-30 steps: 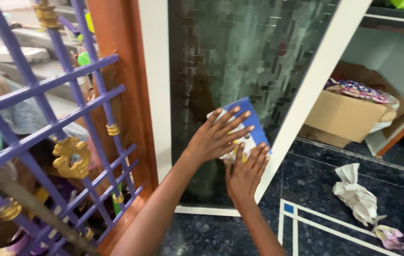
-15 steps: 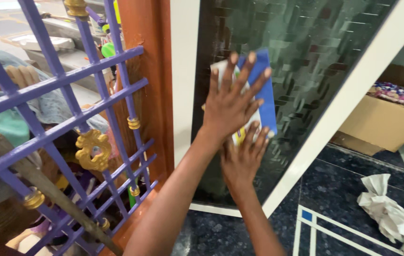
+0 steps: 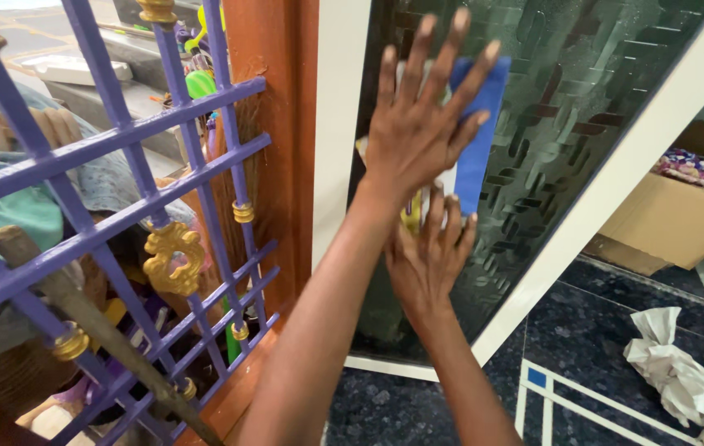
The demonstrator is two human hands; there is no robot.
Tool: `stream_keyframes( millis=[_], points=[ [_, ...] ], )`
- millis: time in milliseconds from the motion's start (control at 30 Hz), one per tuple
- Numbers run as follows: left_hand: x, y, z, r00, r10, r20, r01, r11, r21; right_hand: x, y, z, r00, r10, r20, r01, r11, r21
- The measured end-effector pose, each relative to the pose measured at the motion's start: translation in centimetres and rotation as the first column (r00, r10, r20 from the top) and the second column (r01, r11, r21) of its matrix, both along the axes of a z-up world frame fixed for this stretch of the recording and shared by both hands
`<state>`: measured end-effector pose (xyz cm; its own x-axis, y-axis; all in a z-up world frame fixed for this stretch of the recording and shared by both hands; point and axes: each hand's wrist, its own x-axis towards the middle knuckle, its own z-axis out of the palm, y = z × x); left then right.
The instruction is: The person uses a blue and white rectangular packet to wipe a vertical glass surface. They move the packet in repetitive vertical and circular motions across the glass, applying pressure with both hands. The task continues throughout the clip without a visible change in the cleaning tool or the final state of the glass.
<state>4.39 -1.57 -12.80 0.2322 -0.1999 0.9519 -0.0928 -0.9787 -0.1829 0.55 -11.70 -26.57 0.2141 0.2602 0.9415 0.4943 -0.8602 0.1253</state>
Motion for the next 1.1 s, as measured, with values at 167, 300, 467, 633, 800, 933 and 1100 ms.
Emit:
stream_keyframes(
  millis=[167, 300, 467, 633, 800, 933, 1100],
  points=[
    [0.0, 0.4, 0.2, 0.999, -0.051, 0.005, 0.051, 0.998, 0.020, 0.2, -0.1, 1.0, 0.998, 0.055, 0.027, -0.055, 0.998, 0.002],
    [0.0, -0.4, -2.9, 0.987, -0.116, -0.112, 0.119, 0.993, 0.025, -0.9, -0.1, -2.3, 1.000, -0.011, -0.027, 0.010, 1.000, -0.015],
    [-0.3, -0.5, -5.0, 0.973, -0.229, 0.008, 0.225, 0.959, 0.174, -0.8, -0.1, -4.3, 0.997, 0.059, -0.042, -0.059, 0.998, -0.007],
    [0.9, -0.1, 0.2, 0.899, -0.439, 0.000, 0.428, 0.876, 0.222, -0.9, 0.4, 0.7, 0.992, 0.116, -0.051, -0.115, 0.993, 0.031],
    [2.0, -0.5, 2.5, 0.864, -0.500, 0.057, 0.483, 0.855, 0.189, -0.8, 0.5, 2.7, 0.999, 0.036, -0.039, -0.034, 0.999, 0.040],
    [3.0, -1.0, 0.6, 0.786, -0.618, -0.025, 0.602, 0.755, 0.260, -1.3, 0.2, -1.0, 0.996, 0.042, -0.077, -0.043, 0.999, -0.004],
    [0.9, -2.0, -4.7, 0.823, -0.521, -0.225, 0.566, 0.785, 0.253, -2.6, -0.9, -5.5, 0.985, 0.107, -0.138, -0.113, 0.993, -0.036]
  ],
)
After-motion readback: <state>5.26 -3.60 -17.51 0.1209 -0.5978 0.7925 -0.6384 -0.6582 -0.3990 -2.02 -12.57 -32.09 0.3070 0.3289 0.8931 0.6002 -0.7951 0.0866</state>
